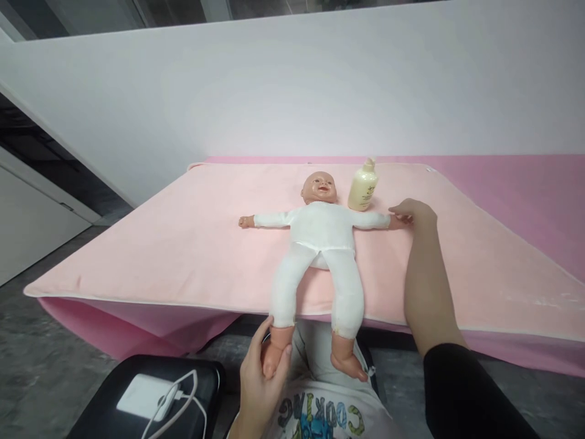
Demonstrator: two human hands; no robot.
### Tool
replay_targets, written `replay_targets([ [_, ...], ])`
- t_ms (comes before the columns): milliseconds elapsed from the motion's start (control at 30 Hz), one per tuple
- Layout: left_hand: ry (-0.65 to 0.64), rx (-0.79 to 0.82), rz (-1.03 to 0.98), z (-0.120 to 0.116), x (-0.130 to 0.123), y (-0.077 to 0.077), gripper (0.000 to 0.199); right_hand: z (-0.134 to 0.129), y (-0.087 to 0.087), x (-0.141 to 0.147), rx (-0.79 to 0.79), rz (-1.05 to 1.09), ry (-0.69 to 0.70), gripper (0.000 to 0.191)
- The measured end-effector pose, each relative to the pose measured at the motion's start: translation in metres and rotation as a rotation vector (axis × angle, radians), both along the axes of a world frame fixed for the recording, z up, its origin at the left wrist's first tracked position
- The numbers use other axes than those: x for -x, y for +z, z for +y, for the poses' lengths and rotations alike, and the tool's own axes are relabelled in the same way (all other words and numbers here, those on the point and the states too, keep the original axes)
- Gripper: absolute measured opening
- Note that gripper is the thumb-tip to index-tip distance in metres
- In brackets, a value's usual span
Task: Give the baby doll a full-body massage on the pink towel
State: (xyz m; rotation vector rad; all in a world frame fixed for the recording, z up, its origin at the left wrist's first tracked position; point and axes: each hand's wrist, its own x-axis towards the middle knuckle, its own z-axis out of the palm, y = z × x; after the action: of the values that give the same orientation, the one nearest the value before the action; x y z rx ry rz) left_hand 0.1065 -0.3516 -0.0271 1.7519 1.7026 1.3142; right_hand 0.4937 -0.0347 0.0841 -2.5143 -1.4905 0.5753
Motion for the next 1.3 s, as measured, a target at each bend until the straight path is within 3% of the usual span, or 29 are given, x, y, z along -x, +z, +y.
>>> replay_targets([
  [100, 0.037, -0.068, 0.110, 0.002, 0.000, 0.013, 0.048, 0.003, 0.000, 0.004, 0.146, 0.006, -0.018, 0.029],
  [367, 0.056, -0.262, 0.285, 0.010, -0.017, 0.022, 0.045, -0.015, 0.014, 0.002, 0.177, 0.215, 0.106, 0.028],
  [467, 0.086, -0.363, 0.293, 0.014, -0.019, 0.028, 0.045, -0.027, 0.028, 0.004, 0.091, 0.326, 0.258, 0.028],
  [567, 0.146, -0.474, 0.270, 0.017, -0.017, 0.034, 0.044, -0.039, 0.044, 0.014, -0.005, 0.537, 0.466, 0.044],
  [667, 0.208, -0.520, 0.233, 0.020, -0.012, 0.039, 0.042, -0.046, 0.060, 0.029, -0.047, 0.578, 0.584, 0.055],
  [767, 0.233, -0.538, 0.189, 0.023, -0.008, 0.042, 0.036, -0.051, 0.073, 0.042, -0.149, 0.524, 0.599, 0.046],
  [967, 0.219, -0.578, 0.147, 0.040, -0.009, 0.051, 0.027, -0.051, 0.089, 0.067, -0.606, 0.504, 0.530, 0.047],
  [1133, 0.171, -0.553, 0.206, 0.071, -0.026, 0.067, 0.014, -0.034, 0.073, 0.123, -0.878, 0.467, 0.556, 0.045],
  [1300, 0.109, -0.428, 0.196, 0.097, -0.043, 0.072, 0.012, -0.022, 0.033, 0.184, -0.871, 0.428, 0.767, 0.033],
])
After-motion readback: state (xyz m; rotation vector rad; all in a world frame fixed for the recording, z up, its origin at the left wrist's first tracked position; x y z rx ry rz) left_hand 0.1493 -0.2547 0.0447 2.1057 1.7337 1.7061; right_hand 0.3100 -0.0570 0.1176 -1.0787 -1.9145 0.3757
